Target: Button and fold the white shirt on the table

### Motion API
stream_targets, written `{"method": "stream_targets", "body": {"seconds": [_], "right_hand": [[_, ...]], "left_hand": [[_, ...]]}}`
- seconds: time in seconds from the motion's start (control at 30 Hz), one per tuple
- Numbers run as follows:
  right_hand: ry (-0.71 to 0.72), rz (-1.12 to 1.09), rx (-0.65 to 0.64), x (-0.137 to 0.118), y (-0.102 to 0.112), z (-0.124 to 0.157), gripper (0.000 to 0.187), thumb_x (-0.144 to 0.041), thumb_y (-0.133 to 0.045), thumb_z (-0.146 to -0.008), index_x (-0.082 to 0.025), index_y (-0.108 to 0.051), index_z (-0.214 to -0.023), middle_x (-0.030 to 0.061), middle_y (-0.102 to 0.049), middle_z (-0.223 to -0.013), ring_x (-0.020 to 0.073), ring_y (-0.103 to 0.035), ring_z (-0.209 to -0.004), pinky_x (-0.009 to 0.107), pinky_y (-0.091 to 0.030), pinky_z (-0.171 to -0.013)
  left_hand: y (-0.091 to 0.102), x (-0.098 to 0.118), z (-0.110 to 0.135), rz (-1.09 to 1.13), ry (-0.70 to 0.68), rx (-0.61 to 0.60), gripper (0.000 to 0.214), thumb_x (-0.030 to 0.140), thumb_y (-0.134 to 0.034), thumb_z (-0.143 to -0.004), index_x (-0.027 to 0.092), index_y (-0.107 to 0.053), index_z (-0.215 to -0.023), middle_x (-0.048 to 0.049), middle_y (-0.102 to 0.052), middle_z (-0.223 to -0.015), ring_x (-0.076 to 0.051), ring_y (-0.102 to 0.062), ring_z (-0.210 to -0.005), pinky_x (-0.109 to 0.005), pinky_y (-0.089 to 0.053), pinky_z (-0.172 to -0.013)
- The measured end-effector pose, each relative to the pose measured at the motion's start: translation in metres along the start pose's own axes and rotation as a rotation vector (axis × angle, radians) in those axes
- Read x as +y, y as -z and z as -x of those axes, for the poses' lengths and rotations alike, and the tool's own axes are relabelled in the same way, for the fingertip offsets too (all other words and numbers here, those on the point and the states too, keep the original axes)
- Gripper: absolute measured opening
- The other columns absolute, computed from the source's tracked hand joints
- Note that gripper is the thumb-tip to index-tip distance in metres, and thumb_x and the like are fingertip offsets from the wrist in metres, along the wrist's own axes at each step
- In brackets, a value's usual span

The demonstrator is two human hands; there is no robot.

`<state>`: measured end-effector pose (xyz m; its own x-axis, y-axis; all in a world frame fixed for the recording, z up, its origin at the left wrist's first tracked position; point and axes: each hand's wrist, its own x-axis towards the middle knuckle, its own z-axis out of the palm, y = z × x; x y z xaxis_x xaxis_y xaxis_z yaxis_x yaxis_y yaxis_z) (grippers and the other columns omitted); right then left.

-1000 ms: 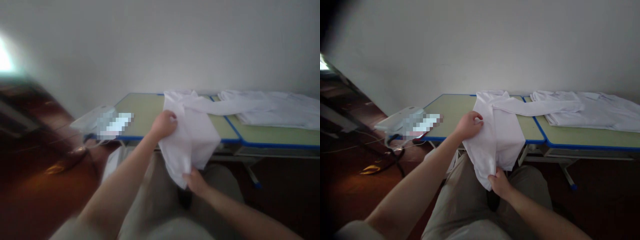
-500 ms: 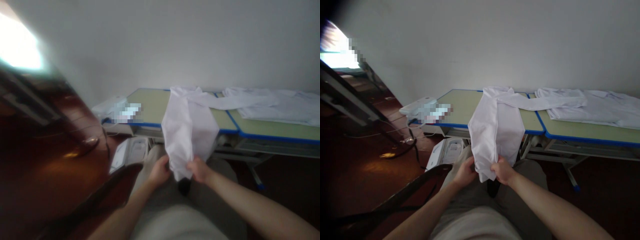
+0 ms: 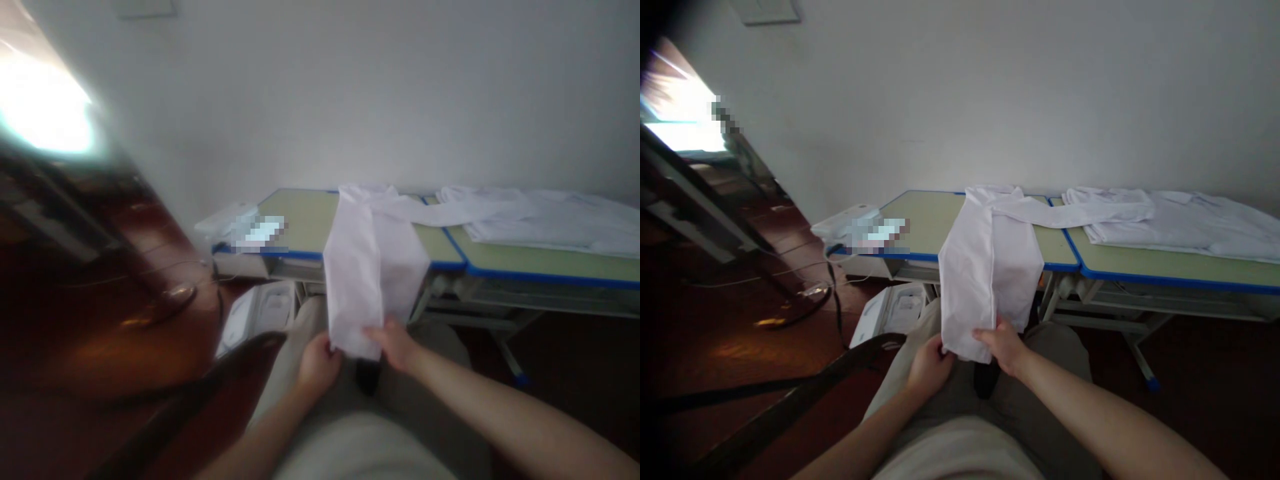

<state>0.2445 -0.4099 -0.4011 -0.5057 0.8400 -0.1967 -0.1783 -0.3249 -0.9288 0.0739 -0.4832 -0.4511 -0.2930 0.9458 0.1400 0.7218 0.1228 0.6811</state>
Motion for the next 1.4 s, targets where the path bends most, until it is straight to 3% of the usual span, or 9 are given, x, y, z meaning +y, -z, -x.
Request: {"method": "stream_targets", "body": {"seconds": [0.1,0.27,0.33,0.5,0.73,1.0,1.13,1.23,1.4], "right_hand": [[-0.034,-0.022,-0.034,0.014,0.000,0.003,0.044,-0.024,-0.076,-0.056,-0.013,-0.068,-0.098,0.0084,-0.071,-0.095,0.0245,-0.066,-0.090,0.037,-0.048,-0.089],[-0.064,-0.083,-0.002,0.017,-0.013,0.004,0.031,-0.018,-0.069,-0.056,-0.015,-0.069,-0.087,0.0057,-0.072,-0.088,0.0264,-0.066,-0.087,0.038,-0.048,-0.087],[-0.061,-0.094,-0.005,0.016,-0.021,0.003,0.029,-0.017,-0.066,-0.056,-0.017,-0.069,-0.084,0.0048,-0.072,-0.084,0.0269,-0.066,-0.085,0.037,-0.049,-0.084],[-0.020,-0.054,-0.035,0.019,-0.025,-0.004,0.031,-0.022,-0.066,-0.059,-0.018,-0.067,-0.090,0.0038,-0.071,-0.085,0.0254,-0.065,-0.084,0.035,-0.049,-0.081],[0.035,0.236,0.069,0.035,0.006,-0.019,0.033,-0.029,-0.060,-0.068,-0.014,-0.068,-0.096,0.0060,-0.070,-0.090,0.0225,-0.063,-0.085,0.032,-0.048,-0.079],[-0.301,0.660,-0.019,0.029,0.035,-0.017,0.021,-0.026,-0.053,-0.079,-0.014,-0.067,-0.089,0.0052,-0.067,-0.080,0.0132,-0.059,-0.063,0.022,-0.043,-0.055],[-0.584,0.831,-0.452,-0.007,0.053,-0.013,0.016,-0.025,-0.062,-0.074,-0.014,-0.066,-0.085,0.0020,-0.063,-0.073,0.0097,-0.057,-0.054,0.018,-0.042,-0.049],[-0.648,0.850,-0.751,-0.071,0.061,-0.018,0.031,-0.031,-0.070,-0.071,-0.016,-0.067,-0.098,0.0014,-0.064,-0.078,0.0084,-0.058,-0.057,0.017,-0.044,-0.051],[-0.266,0.765,-0.634,-0.204,0.061,-0.052,0.039,-0.037,-0.070,-0.076,-0.013,-0.064,-0.105,0.0054,-0.067,-0.086,0.0115,-0.063,-0.070,0.021,-0.049,-0.064]], "left_hand": [[0.005,-0.004,0.006,-0.070,-0.075,-0.077,0.011,0.013,-0.052,-0.073,0.020,-0.048,-0.066,0.0021,-0.050,-0.065,-0.013,-0.051,-0.064,-0.025,-0.040,-0.061],[0.014,0.003,0.006,-0.026,-0.206,0.094,0.038,0.021,-0.068,-0.062,0.019,-0.049,-0.095,-0.0067,-0.051,-0.114,-0.020,-0.052,-0.105,-0.029,-0.044,-0.086],[0.012,0.007,0.002,-0.023,-0.199,0.077,0.033,0.022,-0.066,-0.065,0.020,-0.048,-0.093,-0.0057,-0.053,-0.108,-0.019,-0.054,-0.100,-0.029,-0.044,-0.083],[0.008,-0.003,-0.007,-0.195,-0.121,-0.047,0.013,0.009,-0.050,-0.068,0.021,-0.046,-0.071,-0.0013,-0.054,-0.076,-0.017,-0.055,-0.076,-0.027,-0.042,-0.068],[0.025,-0.007,-0.015,-0.546,-0.351,-0.316,0.018,0.015,-0.044,-0.082,0.021,-0.060,-0.086,-0.0077,-0.063,-0.092,-0.025,-0.061,-0.088,-0.034,-0.043,-0.073],[0.026,0.008,-0.044,-0.648,-0.422,-0.516,0.024,0.012,-0.044,-0.080,0.017,-0.065,-0.091,-0.0119,-0.068,-0.093,-0.027,-0.066,-0.086,-0.037,-0.049,-0.074],[0.046,0.028,-0.056,-0.596,-0.434,-0.604,0.012,0.019,-0.062,-0.066,0.022,-0.067,-0.077,-0.0059,-0.069,-0.080,-0.028,-0.066,-0.079,-0.036,-0.050,-0.067],[0.076,0.076,-0.082,-0.394,-0.590,-0.625,0.006,0.026,-0.064,-0.067,0.026,-0.065,-0.073,0.0009,-0.067,-0.075,-0.020,-0.064,-0.070,-0.030,-0.048,-0.061],[0.113,0.169,-0.185,-0.136,-0.686,-0.029,0.024,0.024,-0.048,-0.085,0.018,-0.065,-0.100,-0.0065,-0.067,-0.104,-0.018,-0.061,-0.099,-0.029,-0.045,-0.091]]}}
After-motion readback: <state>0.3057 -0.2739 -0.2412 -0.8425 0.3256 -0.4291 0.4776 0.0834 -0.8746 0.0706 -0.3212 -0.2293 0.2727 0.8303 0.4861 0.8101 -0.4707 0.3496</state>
